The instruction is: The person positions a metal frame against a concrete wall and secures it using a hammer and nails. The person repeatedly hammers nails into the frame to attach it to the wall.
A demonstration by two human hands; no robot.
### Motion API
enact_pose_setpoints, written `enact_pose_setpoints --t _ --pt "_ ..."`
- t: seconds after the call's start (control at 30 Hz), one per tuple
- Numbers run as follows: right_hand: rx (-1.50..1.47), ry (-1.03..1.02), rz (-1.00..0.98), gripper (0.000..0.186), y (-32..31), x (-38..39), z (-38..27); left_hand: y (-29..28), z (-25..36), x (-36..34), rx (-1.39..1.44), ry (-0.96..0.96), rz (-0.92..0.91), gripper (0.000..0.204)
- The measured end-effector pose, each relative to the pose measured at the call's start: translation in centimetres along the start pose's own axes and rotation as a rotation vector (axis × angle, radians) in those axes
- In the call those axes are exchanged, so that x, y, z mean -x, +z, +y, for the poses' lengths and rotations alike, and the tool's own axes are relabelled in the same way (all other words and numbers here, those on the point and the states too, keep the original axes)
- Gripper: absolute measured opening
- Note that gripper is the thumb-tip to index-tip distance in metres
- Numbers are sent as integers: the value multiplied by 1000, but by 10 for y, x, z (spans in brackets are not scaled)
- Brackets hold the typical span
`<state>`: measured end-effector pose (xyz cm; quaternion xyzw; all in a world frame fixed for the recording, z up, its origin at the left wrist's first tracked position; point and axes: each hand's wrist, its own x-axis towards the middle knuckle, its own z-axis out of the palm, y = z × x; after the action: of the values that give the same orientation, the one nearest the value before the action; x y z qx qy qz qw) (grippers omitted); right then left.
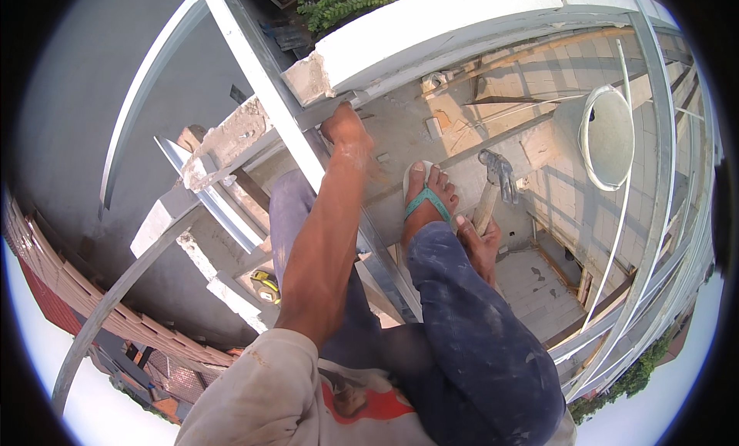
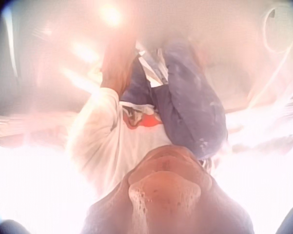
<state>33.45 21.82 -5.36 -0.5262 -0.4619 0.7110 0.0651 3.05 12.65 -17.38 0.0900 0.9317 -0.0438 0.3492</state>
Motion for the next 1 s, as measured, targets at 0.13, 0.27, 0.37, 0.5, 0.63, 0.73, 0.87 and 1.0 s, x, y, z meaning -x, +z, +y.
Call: enact_pose_setpoints --t 0.13,0.27,0.37,0.5,0.63,0.73,0.87,1.0 --pt "80 -24 75 27 -13 -4 8 -35 24 36 2037 -655 -134 52" --pt "172 -19 91 29 -9 -3 3 -15 25 51 1862 -381 -141 52" --pt "200 -26 16 29 -1 0 -15 1 18 88 1656 169 -494 58" --pt "399 -245 -41 34 3 -1 -25 -39 26 148 1361 669 -1151 65" --pt "608 -440 -156 46 17 2 -36 -47 37 187 1650 629 -870 46" --pt "627 -494 -215 42 17 -6 -37 -7 41 177 1983 461 -782 20" --pt "506 -351 188 20 -26 -75 -43 -36 34 180 2081 462 -579 36" --pt "1137 -869 690 19 -116 -158 -34 -49 20 175 2215 523 -596 35"
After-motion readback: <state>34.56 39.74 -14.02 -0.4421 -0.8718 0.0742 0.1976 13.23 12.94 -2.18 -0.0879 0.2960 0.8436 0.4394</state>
